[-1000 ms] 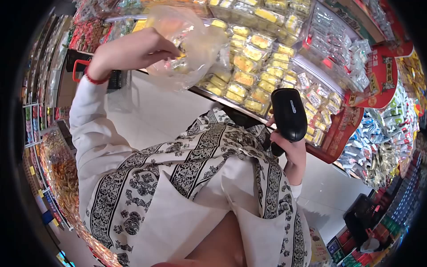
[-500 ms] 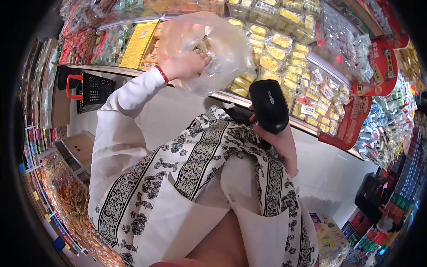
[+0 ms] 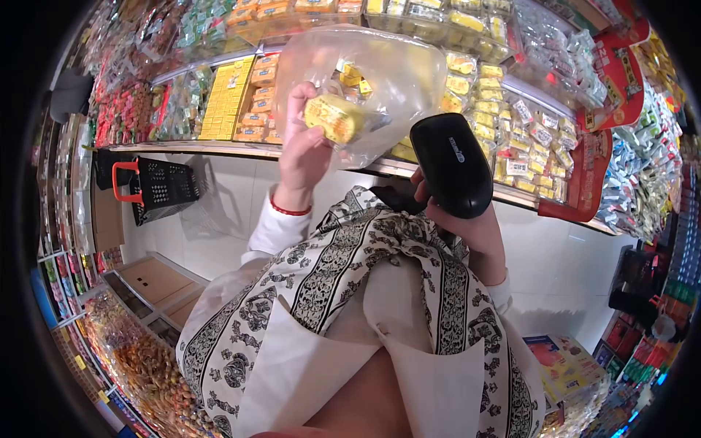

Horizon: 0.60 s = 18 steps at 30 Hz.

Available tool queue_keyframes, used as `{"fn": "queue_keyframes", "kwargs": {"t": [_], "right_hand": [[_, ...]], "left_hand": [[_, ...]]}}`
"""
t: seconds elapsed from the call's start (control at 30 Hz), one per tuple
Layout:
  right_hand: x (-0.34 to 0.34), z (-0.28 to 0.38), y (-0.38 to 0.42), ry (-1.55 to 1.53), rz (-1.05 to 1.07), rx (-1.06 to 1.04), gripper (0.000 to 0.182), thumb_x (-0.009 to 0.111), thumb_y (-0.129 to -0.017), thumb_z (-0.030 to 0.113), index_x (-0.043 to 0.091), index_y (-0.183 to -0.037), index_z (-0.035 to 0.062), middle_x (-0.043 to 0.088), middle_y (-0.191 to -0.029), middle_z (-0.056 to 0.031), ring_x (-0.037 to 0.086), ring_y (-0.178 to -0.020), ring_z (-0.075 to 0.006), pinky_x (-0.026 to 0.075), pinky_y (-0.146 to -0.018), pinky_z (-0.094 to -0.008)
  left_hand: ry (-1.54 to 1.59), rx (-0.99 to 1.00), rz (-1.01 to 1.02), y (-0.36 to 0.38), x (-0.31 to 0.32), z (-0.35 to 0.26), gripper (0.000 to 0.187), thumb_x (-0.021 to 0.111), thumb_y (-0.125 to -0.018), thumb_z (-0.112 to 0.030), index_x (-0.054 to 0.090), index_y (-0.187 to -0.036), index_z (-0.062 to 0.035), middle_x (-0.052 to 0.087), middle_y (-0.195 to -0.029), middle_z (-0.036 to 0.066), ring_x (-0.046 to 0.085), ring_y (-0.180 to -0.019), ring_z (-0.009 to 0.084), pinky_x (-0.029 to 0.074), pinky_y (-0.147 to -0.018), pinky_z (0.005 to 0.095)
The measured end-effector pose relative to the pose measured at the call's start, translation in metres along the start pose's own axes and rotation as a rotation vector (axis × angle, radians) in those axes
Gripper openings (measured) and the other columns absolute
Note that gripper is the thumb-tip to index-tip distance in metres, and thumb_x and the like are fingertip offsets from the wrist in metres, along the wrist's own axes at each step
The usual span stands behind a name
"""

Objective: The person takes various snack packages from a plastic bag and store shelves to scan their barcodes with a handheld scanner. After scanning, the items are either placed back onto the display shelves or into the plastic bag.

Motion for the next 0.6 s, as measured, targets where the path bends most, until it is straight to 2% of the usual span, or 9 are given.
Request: {"fn": "queue_keyframes", "kwargs": {"t": [0.1,0.13,0.17,0.23,0.27,0.37,0.47,0.57,0.6], "right_hand": [[0.007,0.004,-0.003,0.18,-0.021,-0.135,0.054,0.063,-0.061,0.006,0.049,-0.113,0.0036,0.049,-0.107,-0.0135,0.051,-0.088,-0.0189,0.043,-0.053,-0.0227],[0.005,0.006,0.0,0.06,-0.007,-0.061,0.061,0.066,-0.062,0.01,0.045,-0.119,0.0035,0.046,-0.117,-0.0162,0.049,-0.101,-0.0227,0.046,-0.065,-0.0277],[0.005,0.003,0.0,0.068,-0.024,-0.063,0.061,0.066,-0.062,0.01,0.045,-0.119,0.0035,0.046,-0.117,-0.0162,0.049,-0.101,-0.0227,0.046,-0.065,-0.0277],[0.009,-0.007,-0.003,0.038,-0.093,-0.179,0.066,0.068,-0.062,0.012,0.043,-0.123,0.0026,0.043,-0.123,-0.0166,0.047,-0.107,-0.0256,0.044,-0.082,-0.0352],[0.007,-0.007,-0.001,0.097,-0.063,-0.069,0.069,0.067,-0.062,0.007,0.039,-0.125,0.0019,0.045,-0.123,-0.0171,0.048,-0.108,-0.026,0.036,-0.093,-0.0393],[0.021,-0.013,-0.007,0.035,-0.081,-0.046,0.063,0.068,-0.063,-0.001,0.043,-0.12,0.0025,0.054,-0.111,-0.0065,0.051,-0.099,-0.0156,0.042,-0.085,-0.0306],[0.018,-0.01,-0.005,0.126,-0.155,0.071,0.06,0.068,-0.064,-0.001,0.044,-0.119,0.0025,0.056,-0.105,-0.0072,0.055,-0.091,-0.0132,0.045,-0.079,-0.0287],[0.015,-0.008,-0.005,0.003,-0.221,0.094,0.06,0.066,-0.064,-0.003,0.043,-0.119,0.0021,0.056,-0.104,-0.0079,0.057,-0.085,-0.0134,0.047,-0.075,-0.0279],[0.014,-0.007,-0.005,-0.058,-0.238,0.024,0.06,0.065,-0.064,-0.004,0.043,-0.119,0.0018,0.056,-0.103,-0.0082,0.058,-0.082,-0.0137,0.047,-0.073,-0.0276]], "left_hand": [[0.072,0.05,0.015,0.004,0.013,0.023,0.038,0.052,-0.075,-0.002,0.032,-0.107,-0.0083,0.04,-0.107,0.011,0.05,-0.092,0.0174,0.052,-0.057,0.027],[0.06,0.028,-0.033,0.004,0.017,0.024,0.038,0.051,-0.075,0.002,0.032,-0.105,-0.0086,0.04,-0.106,0.011,0.05,-0.093,0.0176,0.052,-0.06,0.0273],[0.045,0.009,-0.082,0.004,0.02,0.025,0.038,0.05,-0.075,0.006,0.032,-0.104,-0.0089,0.039,-0.106,0.01,0.049,-0.093,0.0178,0.053,-0.062,0.0276],[0.041,-0.034,-0.061,0.005,0.02,0.024,0.04,0.049,-0.074,0.012,0.032,-0.103,-0.009,0.038,-0.106,0.01,0.049,-0.094,0.0176,0.052,-0.07,0.0277],[0.003,-0.015,-0.031,0.006,0.018,0.027,0.039,0.048,-0.074,0.011,0.031,-0.103,-0.0093,0.038,-0.107,0.01,0.05,-0.094,0.0191,0.054,-0.067,0.0294],[-0.027,-0.008,0.01,0.017,0.018,0.033,0.048,0.048,-0.074,0.01,0.03,-0.113,-0.009,0.037,-0.107,0.009,0.049,-0.099,0.0188,0.051,-0.071,0.0283],[-0.076,-0.087,0.035,0.028,0.026,0.033,0.076,0.053,-0.071,0.007,0.014,-0.135,-0.0075,0.035,-0.119,0.011,0.037,-0.114,0.0169,0.035,-0.091,0.0265],[-0.23,-0.112,0.156,0.023,0.032,0.031,0.08,0.046,-0.07,0.018,0.011,-0.136,-0.0091,0.023,-0.134,0.015,0.047,-0.102,0.0158,0.043,-0.078,0.0234],[-0.23,-0.111,0.222,0.019,0.029,0.032,0.08,0.047,-0.07,0.018,0.01,-0.136,-0.0086,0.014,-0.14,0.017,0.045,-0.111,0.019,0.043,-0.08,0.0252]]}}
Point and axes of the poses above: each hand's wrist, its own y-axis away from the middle knuckle, its own x-axis out of the palm, z = x × y, the point moved 1 cm from there along -y, towards the middle knuckle
